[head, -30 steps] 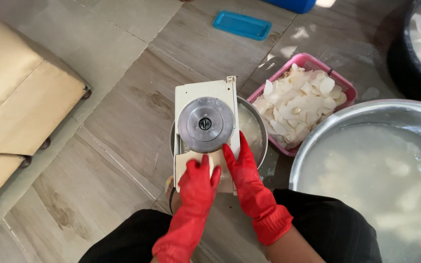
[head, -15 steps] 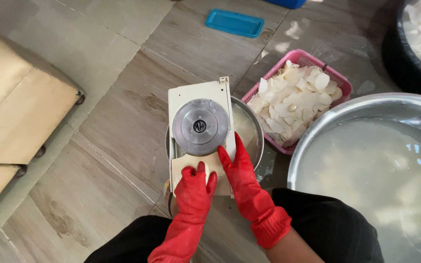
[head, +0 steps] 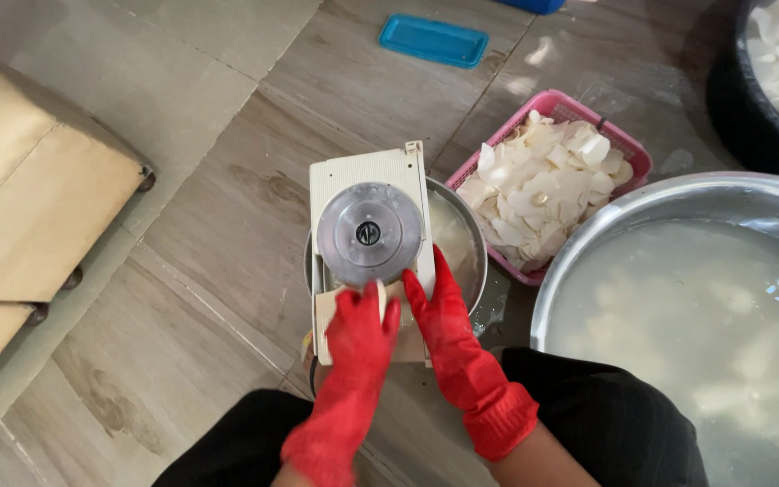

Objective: The person sits on the floor and uses a manual rotary slicer to slice white vegetable pieces. They repeatedly pick up pieces from a large metal basin of water, place them on the slicer, and push them through the blade, collecting the sliced pieces in a pink basket.

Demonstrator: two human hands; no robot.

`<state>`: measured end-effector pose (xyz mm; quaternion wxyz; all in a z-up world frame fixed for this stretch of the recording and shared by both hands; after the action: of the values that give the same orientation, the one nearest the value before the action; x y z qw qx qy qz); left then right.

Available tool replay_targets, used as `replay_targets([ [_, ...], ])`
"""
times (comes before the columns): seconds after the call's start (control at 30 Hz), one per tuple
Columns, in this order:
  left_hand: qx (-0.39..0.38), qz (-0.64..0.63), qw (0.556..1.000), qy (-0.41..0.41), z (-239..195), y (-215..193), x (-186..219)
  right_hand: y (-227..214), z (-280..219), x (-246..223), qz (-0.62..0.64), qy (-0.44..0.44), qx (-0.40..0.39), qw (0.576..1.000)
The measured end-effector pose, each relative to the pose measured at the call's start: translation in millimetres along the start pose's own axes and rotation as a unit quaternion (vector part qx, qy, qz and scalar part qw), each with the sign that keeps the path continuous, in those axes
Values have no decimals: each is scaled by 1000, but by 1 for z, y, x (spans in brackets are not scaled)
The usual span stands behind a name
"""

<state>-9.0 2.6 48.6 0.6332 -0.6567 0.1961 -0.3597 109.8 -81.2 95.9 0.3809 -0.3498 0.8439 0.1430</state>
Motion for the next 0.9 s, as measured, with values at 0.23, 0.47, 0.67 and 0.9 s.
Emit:
replay_targets([
  [0.23, 79, 17, 997, -11, 41, -29, 13, -1, 6, 10, -1, -7, 0, 1000],
  [0.47, 38, 18, 999, 4, 12, -16, 5, 0, 19, 18, 5, -34, 4, 999],
  [0.67, 93, 28, 995, 1, 54, -21, 10, -1, 5, 9, -1, -33, -3, 999],
  [0.9, 108, 105, 987, 63, -9, 6, -4, 3, 27, 27, -7, -49, 14, 999],
])
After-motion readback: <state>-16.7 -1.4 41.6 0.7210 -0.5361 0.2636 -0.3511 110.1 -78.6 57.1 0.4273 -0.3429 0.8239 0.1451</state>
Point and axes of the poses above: each hand's wrist, its own z-axis towards the middle knuckle, its own y-axis out of the palm, x = y × z, the point moved 6 cm from there along z, towards the middle knuckle, and after that the axes turned 12 degrees about y, right-handed, at the moved point
